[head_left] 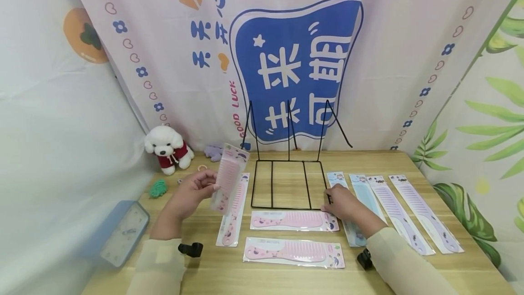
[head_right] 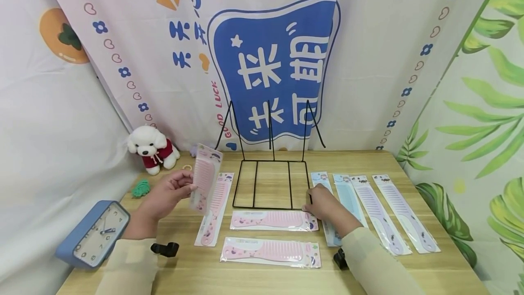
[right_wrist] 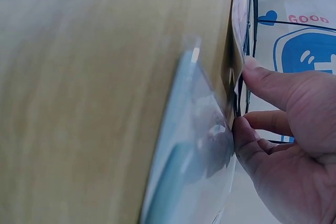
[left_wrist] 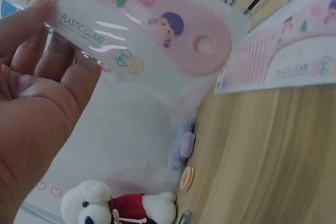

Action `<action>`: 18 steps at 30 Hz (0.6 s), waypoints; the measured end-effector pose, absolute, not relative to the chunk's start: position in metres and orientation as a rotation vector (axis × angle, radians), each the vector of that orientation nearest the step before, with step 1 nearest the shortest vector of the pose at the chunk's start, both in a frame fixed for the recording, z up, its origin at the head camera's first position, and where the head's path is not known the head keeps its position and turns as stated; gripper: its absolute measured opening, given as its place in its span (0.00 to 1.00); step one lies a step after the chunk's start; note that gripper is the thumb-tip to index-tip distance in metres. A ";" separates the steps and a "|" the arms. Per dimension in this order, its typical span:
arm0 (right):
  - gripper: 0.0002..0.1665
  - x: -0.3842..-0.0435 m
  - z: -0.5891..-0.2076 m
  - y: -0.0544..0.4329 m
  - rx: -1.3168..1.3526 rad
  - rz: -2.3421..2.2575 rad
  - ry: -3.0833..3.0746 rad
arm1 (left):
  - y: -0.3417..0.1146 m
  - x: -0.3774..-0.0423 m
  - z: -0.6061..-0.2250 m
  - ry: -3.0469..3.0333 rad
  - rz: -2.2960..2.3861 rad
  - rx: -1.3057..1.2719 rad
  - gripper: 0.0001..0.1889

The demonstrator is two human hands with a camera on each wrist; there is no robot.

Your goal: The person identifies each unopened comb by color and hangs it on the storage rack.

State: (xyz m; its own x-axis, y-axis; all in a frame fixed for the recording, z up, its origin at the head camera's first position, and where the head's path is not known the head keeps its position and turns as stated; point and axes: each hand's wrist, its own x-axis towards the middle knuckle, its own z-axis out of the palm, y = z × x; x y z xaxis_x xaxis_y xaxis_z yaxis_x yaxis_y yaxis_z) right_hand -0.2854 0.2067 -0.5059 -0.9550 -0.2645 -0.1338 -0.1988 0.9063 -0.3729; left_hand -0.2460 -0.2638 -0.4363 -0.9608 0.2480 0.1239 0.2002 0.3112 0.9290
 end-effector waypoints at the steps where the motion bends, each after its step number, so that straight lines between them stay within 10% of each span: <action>1: 0.37 -0.285 -0.506 0.207 -0.358 -0.536 2.889 | -0.262 -0.246 -0.435 2.514 1.762 0.422 0.12; 18: 0.36 -0.284 -0.503 0.205 -0.349 -0.526 2.887 | -0.236 -0.261 -0.433 2.546 1.825 0.198 0.15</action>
